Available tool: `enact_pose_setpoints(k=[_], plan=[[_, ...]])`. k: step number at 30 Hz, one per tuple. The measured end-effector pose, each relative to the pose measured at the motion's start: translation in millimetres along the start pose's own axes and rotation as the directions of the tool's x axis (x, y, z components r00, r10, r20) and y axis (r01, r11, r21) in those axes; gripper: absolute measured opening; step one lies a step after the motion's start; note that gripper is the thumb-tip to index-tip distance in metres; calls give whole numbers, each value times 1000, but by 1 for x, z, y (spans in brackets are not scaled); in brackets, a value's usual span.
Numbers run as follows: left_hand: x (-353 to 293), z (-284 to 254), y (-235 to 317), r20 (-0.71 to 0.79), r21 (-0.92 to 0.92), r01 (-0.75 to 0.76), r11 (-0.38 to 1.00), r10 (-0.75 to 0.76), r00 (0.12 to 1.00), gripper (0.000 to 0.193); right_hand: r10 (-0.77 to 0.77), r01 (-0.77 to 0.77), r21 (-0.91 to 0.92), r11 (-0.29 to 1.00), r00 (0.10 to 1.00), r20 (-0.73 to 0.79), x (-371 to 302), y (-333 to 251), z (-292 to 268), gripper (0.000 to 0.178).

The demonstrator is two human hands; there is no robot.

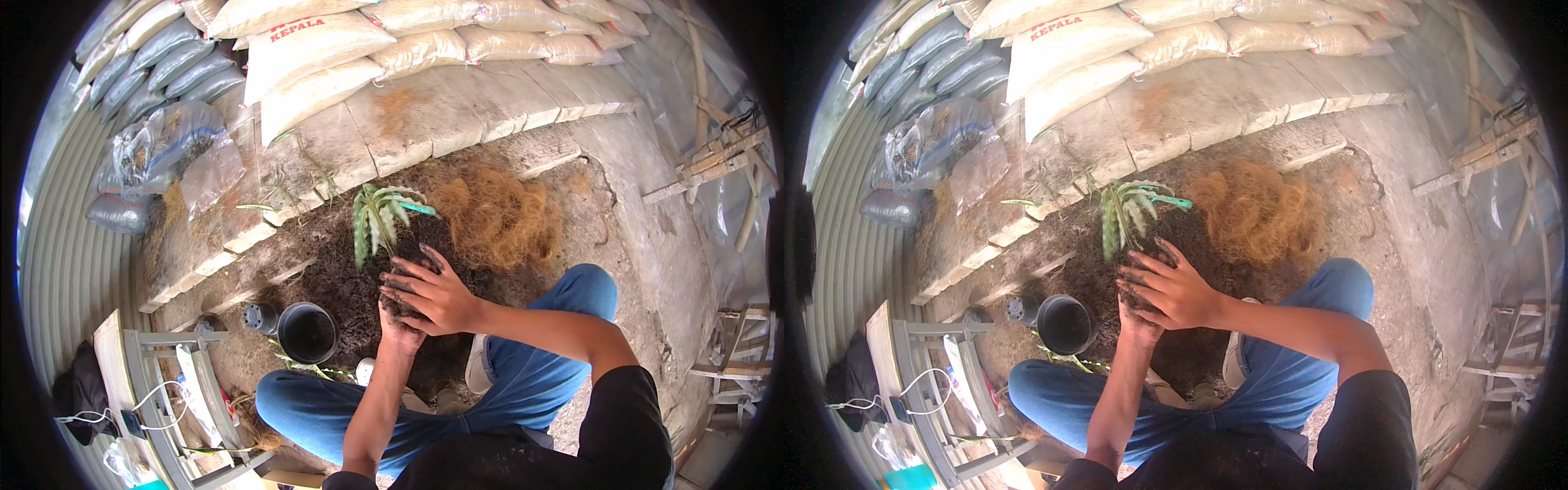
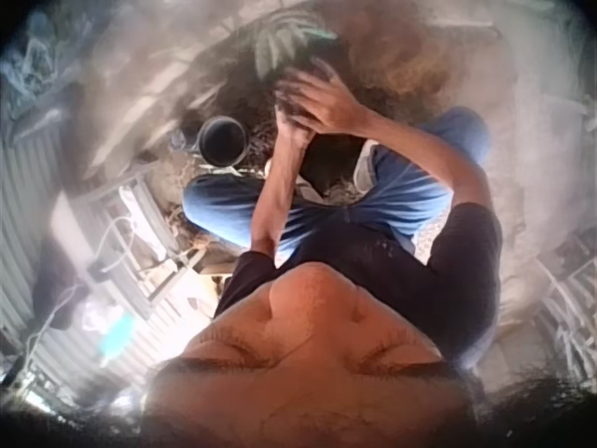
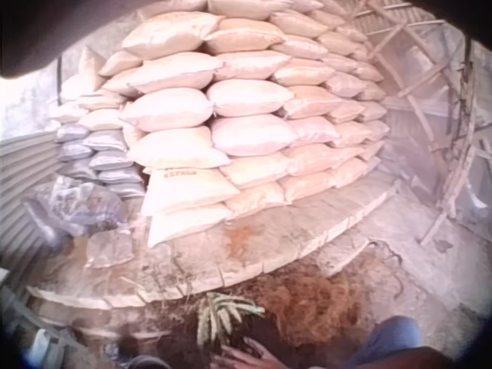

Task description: The person sits on the ground and packs soil around the roots of a small plant by hand. They repeatedly scoop soil from a pile and press it into the root ball to form a compact mass, preparing the plant for transplanting.

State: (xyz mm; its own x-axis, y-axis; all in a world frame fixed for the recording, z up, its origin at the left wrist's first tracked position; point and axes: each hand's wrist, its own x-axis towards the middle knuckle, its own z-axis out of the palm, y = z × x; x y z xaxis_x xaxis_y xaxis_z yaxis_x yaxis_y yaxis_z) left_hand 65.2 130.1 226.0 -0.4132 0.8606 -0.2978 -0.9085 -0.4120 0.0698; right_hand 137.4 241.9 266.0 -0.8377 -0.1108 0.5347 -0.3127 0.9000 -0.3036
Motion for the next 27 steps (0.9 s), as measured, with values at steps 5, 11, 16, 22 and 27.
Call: enact_pose_setpoints(k=[5, 11, 16, 22, 27], plan=[[3, -29, -6, -95, 79, 7, 997, 1, 995, 45, -41, 47, 49, 998, 992, -118, -10, 10, 14, 25], [8, -43, -2, -137, 93, 19, 995, -7, 990, 45, -78, 80, 15, 997, 990, -115, -14, 11, 17, 26], [1, -25, 6, -93, 134, 13, 991, -1, 996, 43, -20, 21, 15, 1000, 999, -50, -1, 2, 1, 36], [8, -36, 16, 84, -8, 19, 1000, -18, 996, 40, 2, -1, 17, 1000, 998, -64, -1, 13, 6, 36], [6, -29, 3, -170, 140, -49, 989, 73, 983, 33, 21, -17, 64, 998, 998, -63, -19, 16, 38, 31]])
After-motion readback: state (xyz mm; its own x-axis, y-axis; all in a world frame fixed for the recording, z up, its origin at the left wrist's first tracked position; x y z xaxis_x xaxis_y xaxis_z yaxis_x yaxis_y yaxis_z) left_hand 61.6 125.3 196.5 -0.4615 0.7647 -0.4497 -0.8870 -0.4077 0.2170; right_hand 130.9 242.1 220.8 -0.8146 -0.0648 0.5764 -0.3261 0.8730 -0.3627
